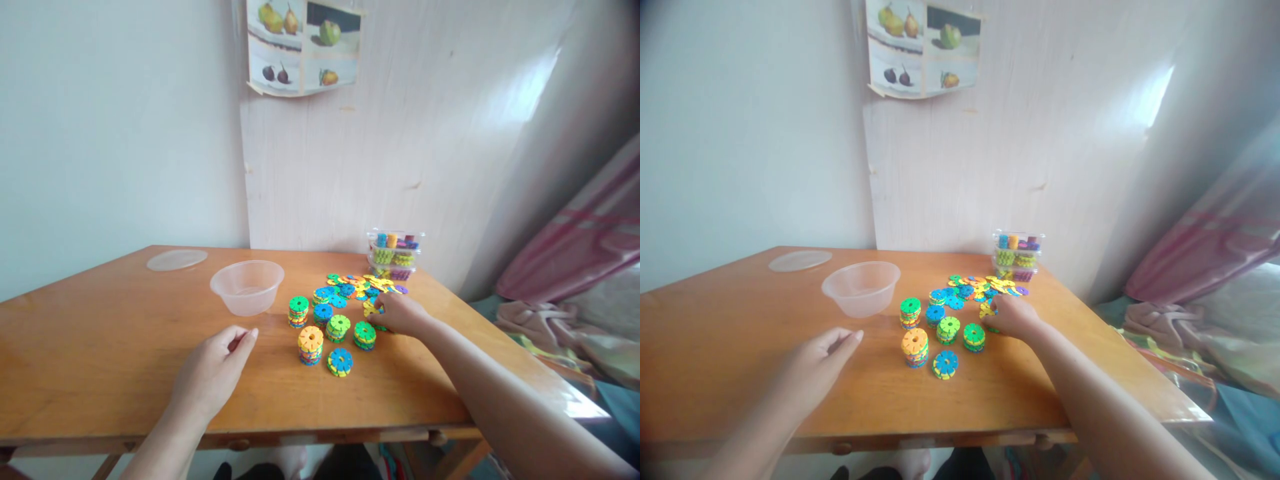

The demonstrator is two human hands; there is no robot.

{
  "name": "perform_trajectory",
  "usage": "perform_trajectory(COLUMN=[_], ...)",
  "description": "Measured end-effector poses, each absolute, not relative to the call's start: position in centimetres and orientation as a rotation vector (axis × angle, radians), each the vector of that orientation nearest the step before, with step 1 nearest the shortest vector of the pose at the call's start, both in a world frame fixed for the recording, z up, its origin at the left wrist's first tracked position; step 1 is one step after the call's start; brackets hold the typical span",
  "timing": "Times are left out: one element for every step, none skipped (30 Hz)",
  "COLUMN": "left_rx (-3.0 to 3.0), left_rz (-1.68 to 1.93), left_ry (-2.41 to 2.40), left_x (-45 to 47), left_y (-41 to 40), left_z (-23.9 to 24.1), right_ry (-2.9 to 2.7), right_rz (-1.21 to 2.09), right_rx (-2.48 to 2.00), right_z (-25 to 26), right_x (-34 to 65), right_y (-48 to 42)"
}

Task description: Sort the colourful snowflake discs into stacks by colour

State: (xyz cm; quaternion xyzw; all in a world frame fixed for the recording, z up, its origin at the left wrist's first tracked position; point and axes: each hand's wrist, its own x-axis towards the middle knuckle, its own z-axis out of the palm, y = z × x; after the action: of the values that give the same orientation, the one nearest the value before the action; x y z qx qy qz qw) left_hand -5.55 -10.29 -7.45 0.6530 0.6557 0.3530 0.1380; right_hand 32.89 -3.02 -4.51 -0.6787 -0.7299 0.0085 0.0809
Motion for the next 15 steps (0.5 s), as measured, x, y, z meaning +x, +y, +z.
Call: perform_trajectory(left_rx=[1.89,1.889,1.89,1.891,1.894,1.897,1.901,1.904,1.905,1.903,1.901,1.898,1.896,1.896,1.897], left_rz=[1.019,1.018,1.017,1.015,1.016,1.019,1.023,1.027,1.029,1.029,1.027,1.025,1.024,1.026,1.03], left_ry=[1.896,1.897,1.898,1.898,1.898,1.896,1.896,1.897,1.898,1.899,1.9,1.9,1.9,1.898,1.896], left_x=[-5.6,-5.6,-5.6,-5.6,-5.6,-5.6,-5.6,-5.6,-5.7,-5.7,-5.7,-5.7,-5.6,-5.6,-5.6], left_y=[-10.3,-10.3,-10.2,-10.2,-10.2,-10.2,-10.1,-10.1,-10.1,-10.1,-10.1,-10.1,-10.1,-10.1,-10.2], left_z=[-7.5,-7.5,-7.6,-7.6,-7.6,-7.7,-7.7,-7.7,-7.8,-7.8,-7.8,-7.8,-7.8,-7.8,-7.8], right_ry=[-2.175,-2.163,-2.143,-2.117,-2.09,-2.067,-2.052,-2.052,-2.066,-2.092,-2.136,-2.18,-2.226,-2.27,-2.31], right_rz=[0.022,0.016,0.007,-0.002,-0.011,-0.017,-0.019,-0.016,-0.011,0.003,0.013,0.015,-0.002,-0.021,-0.042], right_rx=[-2.036,-2.044,-2.049,-2.044,-2.02,-1.974,-1.907,-1.826,-1.737,-1.662,-1.594,-1.541,-1.493,-1.455,-1.431], right_z=[-4.6,-4.6,-4.5,-4.3,-4.0,-3.7,-3.2,-2.7,-2.3,-1.8,-1.5,-1.3,-1.3,-1.4,-1.6], right_x=[32.9,33.0,33.0,33.0,33.0,32.9,32.6,32.3,31.8,31.3,30.6,29.9,29.2,28.5,27.8], right_y=[-3.0,-3.0,-3.1,-3.4,-3.8,-4.4,-5.3,-6.3,-7.5,-8.7,-9.9,-11.0,-11.9,-12.6,-13.1])
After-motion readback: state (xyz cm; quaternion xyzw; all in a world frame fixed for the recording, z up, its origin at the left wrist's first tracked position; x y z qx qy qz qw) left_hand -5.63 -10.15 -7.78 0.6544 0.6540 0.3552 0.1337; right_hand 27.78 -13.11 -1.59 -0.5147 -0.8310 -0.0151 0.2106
